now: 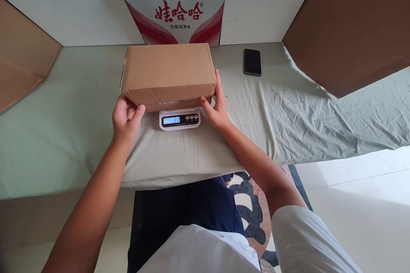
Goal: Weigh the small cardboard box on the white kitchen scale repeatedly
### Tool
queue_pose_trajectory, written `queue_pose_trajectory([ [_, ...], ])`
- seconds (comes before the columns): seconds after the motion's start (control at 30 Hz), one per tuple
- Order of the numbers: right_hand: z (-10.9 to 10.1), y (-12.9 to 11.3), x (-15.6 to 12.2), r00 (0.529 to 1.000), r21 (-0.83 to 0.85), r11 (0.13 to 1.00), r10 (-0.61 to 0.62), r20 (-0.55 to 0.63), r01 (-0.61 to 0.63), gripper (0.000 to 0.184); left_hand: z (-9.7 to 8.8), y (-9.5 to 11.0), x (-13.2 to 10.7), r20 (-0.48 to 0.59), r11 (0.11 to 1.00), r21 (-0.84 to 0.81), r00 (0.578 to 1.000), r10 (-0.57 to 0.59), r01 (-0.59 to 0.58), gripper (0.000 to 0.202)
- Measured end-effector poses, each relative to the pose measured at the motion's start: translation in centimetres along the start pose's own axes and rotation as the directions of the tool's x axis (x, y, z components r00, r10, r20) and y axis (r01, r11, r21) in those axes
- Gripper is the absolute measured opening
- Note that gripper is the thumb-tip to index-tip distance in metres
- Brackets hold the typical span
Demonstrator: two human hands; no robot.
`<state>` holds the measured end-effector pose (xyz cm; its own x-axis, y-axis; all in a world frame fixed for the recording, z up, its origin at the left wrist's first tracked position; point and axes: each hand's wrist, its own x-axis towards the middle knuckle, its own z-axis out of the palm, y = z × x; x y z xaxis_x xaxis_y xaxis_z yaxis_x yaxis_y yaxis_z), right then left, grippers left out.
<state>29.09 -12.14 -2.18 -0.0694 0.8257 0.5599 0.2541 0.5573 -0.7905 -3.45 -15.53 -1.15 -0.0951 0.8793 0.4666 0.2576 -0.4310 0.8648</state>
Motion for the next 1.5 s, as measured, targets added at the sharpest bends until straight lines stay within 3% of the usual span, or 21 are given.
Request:
queue_pose_trajectory([
  [0.37, 0.0, 0.2, 0.1, 1.0, -0.041, 0.999, -0.001, 0.003, 0.001, 0.112, 0.0, 0.4, -0.1, 0.015, 1.0, 0.012, 1.0, 0.003, -0.003, 0.062],
  [0.47, -0.3, -0.5, 0.1, 1.0, -0.067, 0.998, 0.013, -0.02, -0.014, 0.11, 0.1, 0.9, 0.0, 0.001, 0.997, -0.069, 0.999, -0.032, 0.032, 0.074],
  [0.57, -0.8, -1.3, 0.3, 0.993, -0.038, 0.998, 0.043, -0.114, -0.047, 0.104, -0.1, 1.3, 0.3, -0.051, 0.984, -0.18, 0.998, -0.032, 0.022, 0.097],
  [0.67, -1.4, -1.6, 0.7, 0.951, 0.063, 0.993, 0.118, -0.285, -0.104, 0.082, -0.6, 1.5, 0.6, -0.134, 0.984, -0.177, 0.989, -0.054, 0.03, 0.11],
  [0.83, -1.6, -1.0, 1.4, 0.83, 0.274, 0.936, 0.327, -0.451, -0.22, 0.013, -1.4, 1.7, 1.2, -0.232, 0.979, -0.178, 0.962, -0.144, 0.104, 0.106],
  [1.07, -1.2, -1.6, 2.3, 0.744, 0.502, 0.805, 0.538, -0.396, -0.315, 0.017, -1.6, 0.4, 1.9, -0.252, 0.964, -0.205, 0.943, -0.217, 0.167, 0.108],
  [1.5, -1.1, -1.8, 2.3, 0.77, 0.442, 0.815, 0.539, -0.342, -0.375, 0.016, -1.6, -0.3, 2.3, -0.245, 0.957, -0.19, 0.934, -0.26, 0.217, 0.104],
])
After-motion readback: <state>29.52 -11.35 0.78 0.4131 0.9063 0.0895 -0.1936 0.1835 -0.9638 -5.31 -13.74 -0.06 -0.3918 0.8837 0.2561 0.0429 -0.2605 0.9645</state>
